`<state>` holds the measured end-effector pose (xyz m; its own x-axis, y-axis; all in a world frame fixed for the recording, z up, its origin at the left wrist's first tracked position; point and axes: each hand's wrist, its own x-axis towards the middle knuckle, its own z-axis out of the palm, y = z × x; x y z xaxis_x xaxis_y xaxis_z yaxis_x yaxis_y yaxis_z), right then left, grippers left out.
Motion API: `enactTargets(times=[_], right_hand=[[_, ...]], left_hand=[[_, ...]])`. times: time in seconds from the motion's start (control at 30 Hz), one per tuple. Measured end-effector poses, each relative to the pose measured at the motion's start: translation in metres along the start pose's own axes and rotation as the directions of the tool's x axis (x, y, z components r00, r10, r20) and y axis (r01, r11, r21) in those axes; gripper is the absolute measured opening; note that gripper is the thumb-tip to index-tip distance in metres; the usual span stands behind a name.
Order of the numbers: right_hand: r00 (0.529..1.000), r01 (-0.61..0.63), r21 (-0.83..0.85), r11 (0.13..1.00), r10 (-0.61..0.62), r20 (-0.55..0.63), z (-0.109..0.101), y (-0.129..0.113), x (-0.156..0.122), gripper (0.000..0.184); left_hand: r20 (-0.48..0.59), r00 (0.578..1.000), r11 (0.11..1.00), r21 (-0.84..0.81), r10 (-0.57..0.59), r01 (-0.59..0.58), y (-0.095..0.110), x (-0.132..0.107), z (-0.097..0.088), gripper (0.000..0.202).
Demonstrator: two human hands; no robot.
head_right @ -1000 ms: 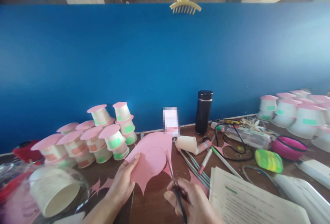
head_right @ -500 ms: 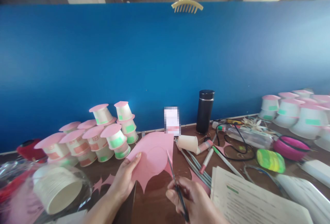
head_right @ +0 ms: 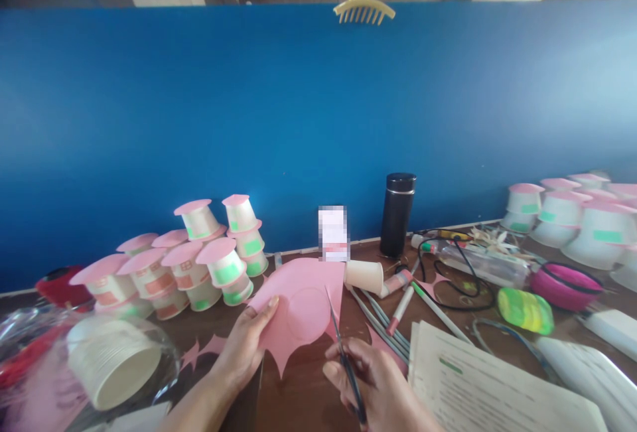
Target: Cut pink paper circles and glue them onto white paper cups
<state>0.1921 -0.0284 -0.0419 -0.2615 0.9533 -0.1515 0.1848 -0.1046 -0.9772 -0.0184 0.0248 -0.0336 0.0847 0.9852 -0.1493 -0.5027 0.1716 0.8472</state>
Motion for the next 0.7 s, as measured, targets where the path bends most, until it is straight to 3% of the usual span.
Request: enactTargets(times=[0.7], right_hand=[[1.0,0.005,-0.047,0.999,-0.005,0.005,-0.0019,0.003,-0.0008,0.036]], left_hand=[[-0.008,1.0,0.999,-0.041,0.0,0.0,0.0026,-0.0002,0.0013,0.036]])
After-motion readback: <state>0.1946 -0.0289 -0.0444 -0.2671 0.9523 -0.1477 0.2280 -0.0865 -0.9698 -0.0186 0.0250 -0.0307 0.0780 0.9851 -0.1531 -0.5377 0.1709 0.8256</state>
